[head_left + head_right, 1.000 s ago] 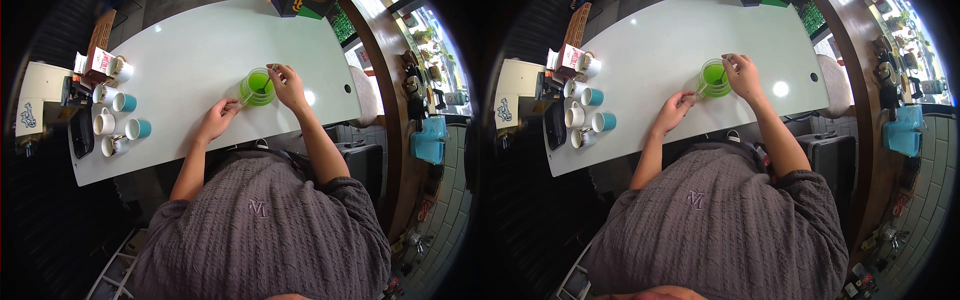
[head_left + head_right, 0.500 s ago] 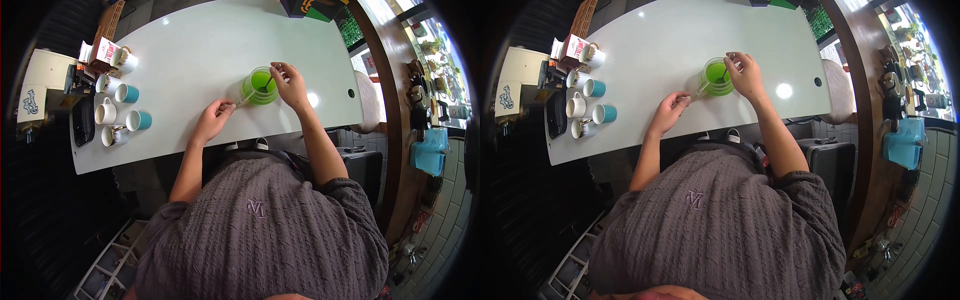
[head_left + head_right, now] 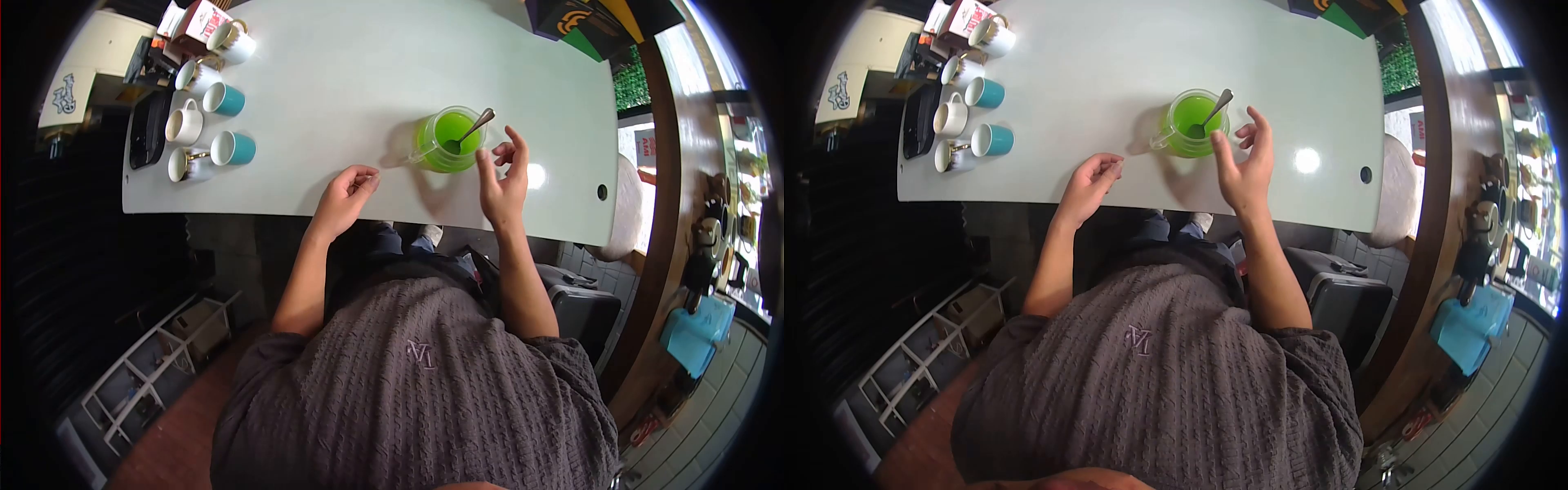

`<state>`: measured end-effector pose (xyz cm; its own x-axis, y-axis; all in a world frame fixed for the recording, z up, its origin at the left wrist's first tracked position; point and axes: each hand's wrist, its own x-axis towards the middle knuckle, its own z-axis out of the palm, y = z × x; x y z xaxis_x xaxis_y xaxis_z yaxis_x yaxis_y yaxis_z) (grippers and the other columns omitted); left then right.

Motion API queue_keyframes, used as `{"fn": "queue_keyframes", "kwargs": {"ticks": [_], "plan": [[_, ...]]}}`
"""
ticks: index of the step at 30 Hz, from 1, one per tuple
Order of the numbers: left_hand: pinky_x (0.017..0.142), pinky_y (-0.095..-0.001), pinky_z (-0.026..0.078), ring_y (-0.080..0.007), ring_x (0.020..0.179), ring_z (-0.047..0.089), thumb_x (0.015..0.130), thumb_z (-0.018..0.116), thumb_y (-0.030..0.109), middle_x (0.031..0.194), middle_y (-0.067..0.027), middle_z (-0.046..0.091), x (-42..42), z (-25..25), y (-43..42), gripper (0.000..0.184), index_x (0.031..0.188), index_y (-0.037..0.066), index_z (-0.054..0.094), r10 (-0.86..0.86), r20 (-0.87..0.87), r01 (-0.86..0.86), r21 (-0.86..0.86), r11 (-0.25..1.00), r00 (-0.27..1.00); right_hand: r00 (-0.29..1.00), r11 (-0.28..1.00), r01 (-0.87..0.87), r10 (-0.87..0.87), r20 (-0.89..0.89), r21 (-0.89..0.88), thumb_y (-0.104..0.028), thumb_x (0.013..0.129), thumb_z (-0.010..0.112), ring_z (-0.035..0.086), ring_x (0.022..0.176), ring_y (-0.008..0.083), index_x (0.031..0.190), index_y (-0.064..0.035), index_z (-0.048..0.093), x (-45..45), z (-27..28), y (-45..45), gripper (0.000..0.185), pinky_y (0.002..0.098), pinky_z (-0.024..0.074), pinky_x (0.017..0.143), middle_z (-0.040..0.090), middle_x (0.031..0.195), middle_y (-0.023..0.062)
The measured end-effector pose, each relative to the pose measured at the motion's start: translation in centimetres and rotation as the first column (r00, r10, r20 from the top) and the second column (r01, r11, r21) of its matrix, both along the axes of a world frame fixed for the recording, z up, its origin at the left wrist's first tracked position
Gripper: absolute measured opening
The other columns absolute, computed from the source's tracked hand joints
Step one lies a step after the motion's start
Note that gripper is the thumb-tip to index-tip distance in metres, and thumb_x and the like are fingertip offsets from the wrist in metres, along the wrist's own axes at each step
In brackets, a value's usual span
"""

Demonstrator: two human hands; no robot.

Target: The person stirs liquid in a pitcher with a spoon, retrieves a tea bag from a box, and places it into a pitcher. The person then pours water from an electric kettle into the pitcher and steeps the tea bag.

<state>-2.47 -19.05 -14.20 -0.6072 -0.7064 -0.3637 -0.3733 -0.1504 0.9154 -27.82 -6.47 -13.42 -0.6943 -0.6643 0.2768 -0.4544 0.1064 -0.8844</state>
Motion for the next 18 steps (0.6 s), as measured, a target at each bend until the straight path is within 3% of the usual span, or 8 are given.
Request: {"fn": "queue_keyframes", "kwargs": {"ticks": [5, 8, 12, 18], "plan": [[0.076, -0.0231, 0.046, -0.0075, 0.088, 0.058, 0.099, 0.062, 0.023, 0.094, 0.0000, 0.064, 1.0, 1.7, 1.9, 0.025, 0.113, 0.002, 0.063, 0.128, 0.000, -0.128, 0.022, 0.992, 0.992, 0.999, 0.999, -0.038, 0.038, 0.002, -0.027, -0.019, 0.082, 0.081, 0.048, 0.081, 0.0148, 0.139, 0.0014, 0.035, 2.0, -0.3, 0.1, 0.076, 0.0311, 0.0424, 0.077, 0.052, 0.089, 0.0053], [0.081, -0.0238, 0.047, -0.0076, 0.087, 0.057, 0.099, 0.063, 0.022, 0.092, 0.0000, 0.063, 2.0, 2.5, 2.3, 0.025, 0.110, 0.000, 0.063, 0.189, -0.006, -0.189, 0.021, 0.982, 0.982, 0.994, 0.998, -0.015, 0.021, 0.106, -0.064, -0.019, 0.083, 0.080, 0.048, 0.079, 0.0132, 0.126, -0.0006, 0.037, 2.4, -0.9, -0.1, 0.064, 0.0300, 0.0406, 0.075, 0.051, 0.089, 0.0042], [0.081, -0.0237, 0.047, -0.0074, 0.087, 0.057, 0.099, 0.063, 0.022, 0.092, 0.0003, 0.063, 3.5, 2.5, 1.6, 0.024, 0.110, 0.001, 0.064, 0.215, 0.012, -0.215, -0.004, 0.977, 0.977, 0.989, 0.993, -0.030, 0.046, 0.138, -0.112, -0.019, 0.084, 0.079, 0.047, 0.079, 0.0128, 0.124, 0.0002, 0.038, 3.2, -1.2, -0.5, 0.061, 0.0291, 0.0401, 0.076, 0.052, 0.090, 0.0039], [0.080, -0.0226, 0.046, -0.0061, 0.086, 0.055, 0.099, 0.063, 0.020, 0.091, 0.0016, 0.062, 4.5, 2.5, -1.1, 0.022, 0.109, 0.001, 0.064, 0.173, -0.033, -0.173, 0.016, 0.985, 0.984, 0.990, 0.998, 0.060, -0.059, 0.128, -0.002, -0.017, 0.086, 0.078, 0.048, 0.081, 0.0124, 0.123, 0.0009, 0.037, 4.3, -0.5, -0.5, 0.058, 0.0297, 0.0415, 0.079, 0.052, 0.091, 0.0043]]}}
